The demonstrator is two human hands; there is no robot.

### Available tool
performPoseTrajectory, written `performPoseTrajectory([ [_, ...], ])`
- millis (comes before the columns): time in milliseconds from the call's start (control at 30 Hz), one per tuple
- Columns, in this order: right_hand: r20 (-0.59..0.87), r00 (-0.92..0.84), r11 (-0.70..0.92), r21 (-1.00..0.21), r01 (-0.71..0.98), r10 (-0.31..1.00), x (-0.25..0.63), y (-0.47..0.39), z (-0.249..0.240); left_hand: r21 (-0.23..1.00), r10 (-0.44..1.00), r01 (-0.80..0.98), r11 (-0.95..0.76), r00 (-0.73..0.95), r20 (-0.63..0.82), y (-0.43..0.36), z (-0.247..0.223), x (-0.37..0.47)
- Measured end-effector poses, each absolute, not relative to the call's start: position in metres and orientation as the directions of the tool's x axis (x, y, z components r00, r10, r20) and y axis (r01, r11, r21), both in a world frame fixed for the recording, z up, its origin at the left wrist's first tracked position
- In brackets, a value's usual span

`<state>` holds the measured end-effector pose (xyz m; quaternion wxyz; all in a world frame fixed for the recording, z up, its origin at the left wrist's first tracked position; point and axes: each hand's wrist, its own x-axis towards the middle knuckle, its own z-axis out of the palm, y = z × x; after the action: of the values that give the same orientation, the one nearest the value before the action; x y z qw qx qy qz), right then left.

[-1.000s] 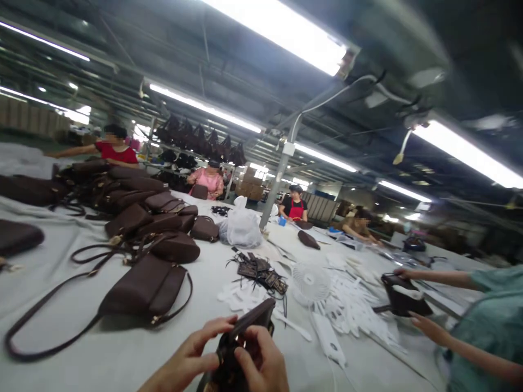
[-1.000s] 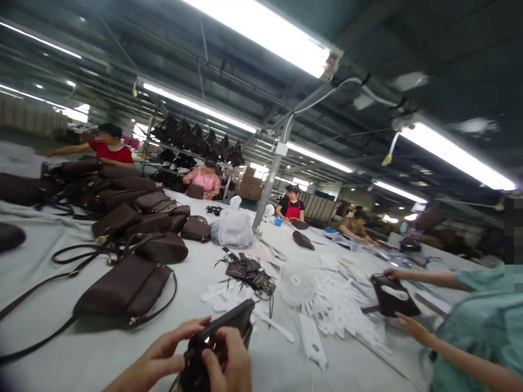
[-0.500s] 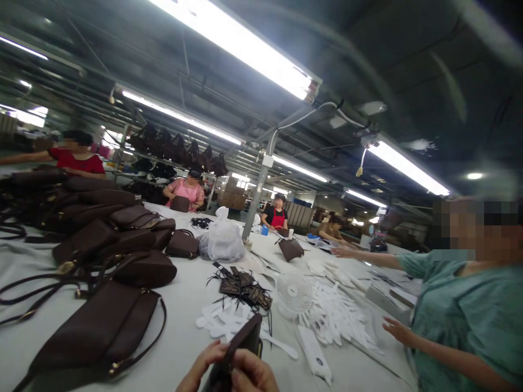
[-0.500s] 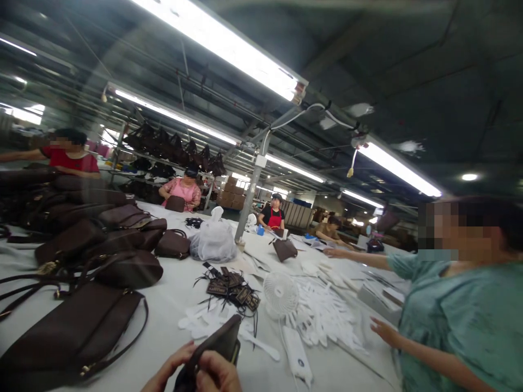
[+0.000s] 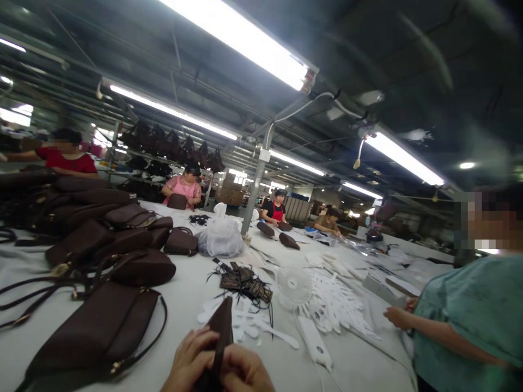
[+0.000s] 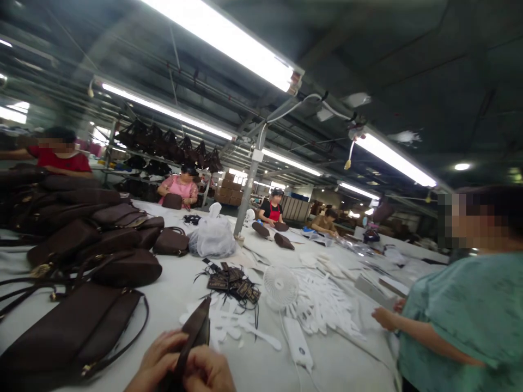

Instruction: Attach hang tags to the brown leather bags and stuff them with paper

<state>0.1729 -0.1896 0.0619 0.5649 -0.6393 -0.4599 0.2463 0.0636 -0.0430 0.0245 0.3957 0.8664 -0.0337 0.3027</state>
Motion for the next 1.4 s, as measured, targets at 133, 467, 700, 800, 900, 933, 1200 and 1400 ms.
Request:
performPoseTrajectory([
  [133, 0.363, 0.406, -0.023, -0.722, 0.692, 0.838, 0.165, -0.211, 0.094, 0.637, -0.016, -0.37, -0.676, 0.872, 0.49, -0.049, 0.044, 0.062],
  [467, 0.25, 0.394, -0.13, -0.679, 0.723, 0.885, 0.19, -0.21, 0.113, 0.599, -0.018, -0.352, -0.719, 0.871, 0.491, -0.053, 0.056, 0.067],
  [700, 0.372, 0.335, -0.059, -0.588, 0.807, 0.866, 0.193, -0.199, 0.11, 0.49, 0.01, -0.298, -0.819, 0.847, 0.532, -0.053, 0.056, 0.068],
  [800, 0.324, 0.384, -0.073, -0.675, 0.734, 0.865, 0.198, -0.2, 0.104, 0.447, -0.094, -0.391, -0.805, 0.827, 0.555, -0.044, 0.061, 0.072],
  [900, 0.227, 0.372, -0.068, -0.769, 0.636, 0.9, 0.208, -0.201, 0.103, 0.421, -0.259, -0.508, -0.752, 0.814, 0.521, -0.029, 0.073, 0.083],
  [933, 0.205, 0.364, -0.067, -0.788, 0.612, 0.909, 0.212, -0.201, 0.102, 0.407, -0.293, -0.517, -0.754, 0.817, 0.496, -0.024, 0.078, 0.089],
  [1200, 0.259, 0.352, -0.019, -0.782, 0.623, 0.9, 0.216, -0.197, 0.099, 0.309, -0.376, -0.553, -0.774, 0.794, 0.478, -0.004, 0.083, 0.122],
  [1400, 0.362, 0.23, 0.044, -0.611, 0.79, 0.903, 0.192, -0.217, 0.107, 0.219, -0.32, -0.517, -0.828, 0.756, 0.571, -0.007, 0.069, 0.119],
])
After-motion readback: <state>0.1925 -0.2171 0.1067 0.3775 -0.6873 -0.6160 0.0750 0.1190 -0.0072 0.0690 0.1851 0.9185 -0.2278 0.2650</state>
